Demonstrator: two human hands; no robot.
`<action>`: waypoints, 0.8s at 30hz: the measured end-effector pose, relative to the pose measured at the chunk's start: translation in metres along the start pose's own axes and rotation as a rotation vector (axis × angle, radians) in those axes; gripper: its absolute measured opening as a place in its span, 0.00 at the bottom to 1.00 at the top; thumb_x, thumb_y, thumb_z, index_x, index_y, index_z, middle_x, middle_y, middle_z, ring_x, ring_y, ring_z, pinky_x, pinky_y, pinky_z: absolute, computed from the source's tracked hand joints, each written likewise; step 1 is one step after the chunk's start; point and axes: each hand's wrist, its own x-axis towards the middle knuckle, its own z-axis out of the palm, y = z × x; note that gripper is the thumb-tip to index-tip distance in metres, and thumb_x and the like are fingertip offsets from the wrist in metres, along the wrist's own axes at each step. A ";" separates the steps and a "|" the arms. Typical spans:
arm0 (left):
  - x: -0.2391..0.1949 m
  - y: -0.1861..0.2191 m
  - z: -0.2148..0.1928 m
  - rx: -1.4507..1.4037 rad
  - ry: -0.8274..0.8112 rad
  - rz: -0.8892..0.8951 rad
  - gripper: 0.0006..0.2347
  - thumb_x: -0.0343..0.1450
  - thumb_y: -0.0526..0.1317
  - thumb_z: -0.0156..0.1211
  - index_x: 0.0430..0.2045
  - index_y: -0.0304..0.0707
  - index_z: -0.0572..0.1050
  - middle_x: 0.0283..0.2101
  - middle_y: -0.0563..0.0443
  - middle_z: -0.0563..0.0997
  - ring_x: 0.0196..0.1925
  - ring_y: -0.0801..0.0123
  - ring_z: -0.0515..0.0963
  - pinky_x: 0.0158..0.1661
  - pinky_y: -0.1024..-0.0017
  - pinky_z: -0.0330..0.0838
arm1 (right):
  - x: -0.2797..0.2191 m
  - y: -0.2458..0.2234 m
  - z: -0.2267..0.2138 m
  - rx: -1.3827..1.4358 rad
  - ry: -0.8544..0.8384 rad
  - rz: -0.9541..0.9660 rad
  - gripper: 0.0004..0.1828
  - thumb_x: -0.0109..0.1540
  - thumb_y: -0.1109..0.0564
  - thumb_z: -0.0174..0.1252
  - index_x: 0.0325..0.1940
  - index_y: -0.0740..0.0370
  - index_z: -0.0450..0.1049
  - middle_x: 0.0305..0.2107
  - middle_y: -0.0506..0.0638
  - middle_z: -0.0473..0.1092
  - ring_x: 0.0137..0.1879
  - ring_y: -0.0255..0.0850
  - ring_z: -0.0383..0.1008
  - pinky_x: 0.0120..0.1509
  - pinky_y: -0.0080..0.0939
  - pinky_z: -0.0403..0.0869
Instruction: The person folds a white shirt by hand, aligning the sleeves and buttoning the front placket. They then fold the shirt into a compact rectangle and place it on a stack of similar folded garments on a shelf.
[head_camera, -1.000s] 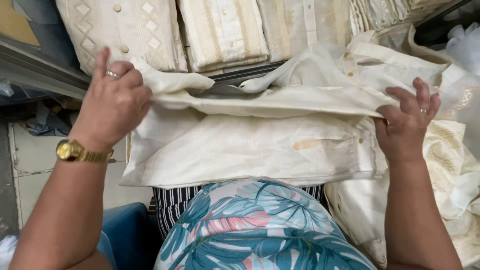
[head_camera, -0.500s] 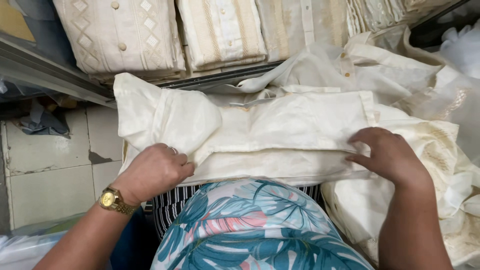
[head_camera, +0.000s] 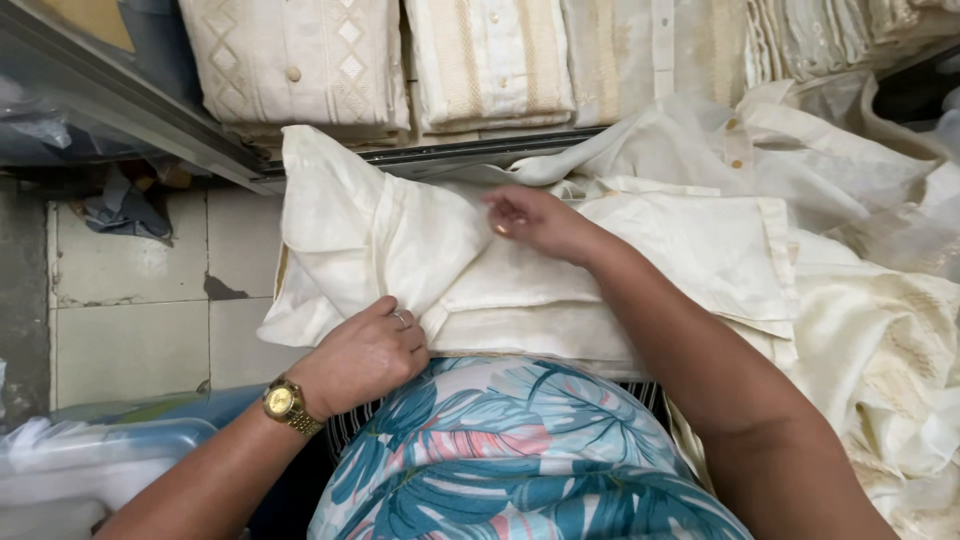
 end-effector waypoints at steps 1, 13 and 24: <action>0.000 0.002 0.002 -0.012 0.000 -0.003 0.08 0.70 0.38 0.56 0.18 0.44 0.73 0.21 0.51 0.71 0.28 0.60 0.73 0.43 0.57 0.65 | 0.022 0.015 0.012 0.160 0.066 0.006 0.29 0.63 0.56 0.65 0.68 0.63 0.68 0.47 0.54 0.74 0.54 0.43 0.74 0.65 0.47 0.70; 0.005 0.005 0.010 -0.086 -0.116 -0.048 0.09 0.67 0.46 0.58 0.22 0.45 0.80 0.42 0.52 0.77 0.60 0.57 0.70 0.67 0.31 0.48 | 0.075 -0.047 0.058 -0.891 0.013 -0.647 0.05 0.65 0.48 0.54 0.40 0.47 0.74 0.53 0.48 0.65 0.69 0.53 0.60 0.68 0.57 0.64; 0.013 -0.163 -0.021 -0.461 -0.300 -0.570 0.31 0.74 0.65 0.42 0.67 0.48 0.66 0.46 0.45 0.85 0.56 0.51 0.79 0.64 0.43 0.59 | -0.053 -0.063 -0.013 -0.783 0.144 -0.744 0.08 0.68 0.52 0.52 0.35 0.52 0.71 0.28 0.47 0.67 0.47 0.48 0.74 0.71 0.62 0.63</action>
